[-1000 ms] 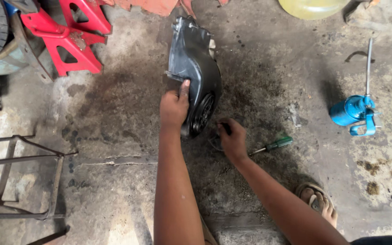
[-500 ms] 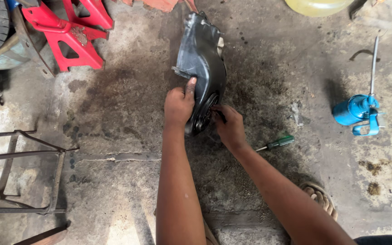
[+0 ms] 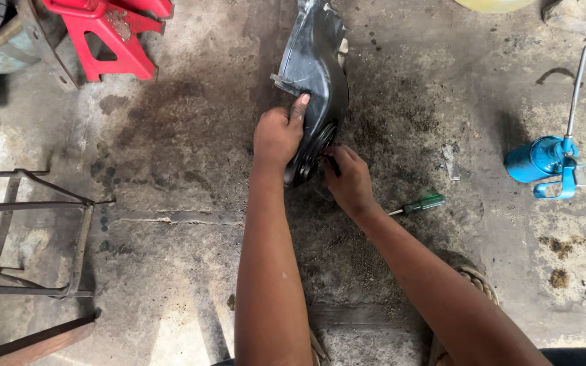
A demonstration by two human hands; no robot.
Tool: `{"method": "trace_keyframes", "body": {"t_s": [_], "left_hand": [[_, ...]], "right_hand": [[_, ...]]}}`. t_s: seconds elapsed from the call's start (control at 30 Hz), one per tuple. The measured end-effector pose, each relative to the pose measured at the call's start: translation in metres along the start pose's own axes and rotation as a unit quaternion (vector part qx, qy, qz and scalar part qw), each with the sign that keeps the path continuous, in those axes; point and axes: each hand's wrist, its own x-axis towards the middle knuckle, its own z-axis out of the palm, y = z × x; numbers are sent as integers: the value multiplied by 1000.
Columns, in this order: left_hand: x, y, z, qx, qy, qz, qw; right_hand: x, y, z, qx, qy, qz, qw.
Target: The person holds a black mechanical housing with a fan-like interior and wipes the surface with a grey cloth. They rotate the object to clean different sides and the inner rim, focusing on removing grime from the curved surfaces.
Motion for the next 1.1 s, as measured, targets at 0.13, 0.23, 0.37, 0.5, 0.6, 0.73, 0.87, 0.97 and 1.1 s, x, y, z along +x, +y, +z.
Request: {"method": "trace_keyframes", "body": {"t_s": [0.13, 0.23, 0.37, 0.5, 0.6, 0.73, 0.87, 0.97, 1.1], "left_hand": [[-2, -4, 1, -8, 10, 12, 1000], [-2, -1, -1, -9, 16, 16, 1000], [-7, 5, -3, -19, 10, 6, 1000], [-2, 10, -3, 0, -30, -39, 999], [-2, 6, -2, -4, -16, -24, 1000], [-2, -3, -3, -29, 0, -11, 1000], [-6, -5, -2, -37, 16, -4, 999], [-2, 0, -2, -30, 0, -20, 999], [5, -11, 5, -20, 30, 9, 999]], "right_hand": [[-1, 3, -1, -26, -1, -35, 999], [-2, 3, 1, -46, -6, -1, 999], [-15, 3, -4, -38, -10, 70, 997], [-15, 0, 0, 10, 27, 91, 995], [1, 0, 14, 30, 39, 95, 994], [6, -5, 13, 62, 12, 157, 986], [5, -13, 4, 14, -12, 147, 989], [9, -11, 7, -26, -19, 166, 986], [9, 15, 13, 213, -55, 531, 818]]}}
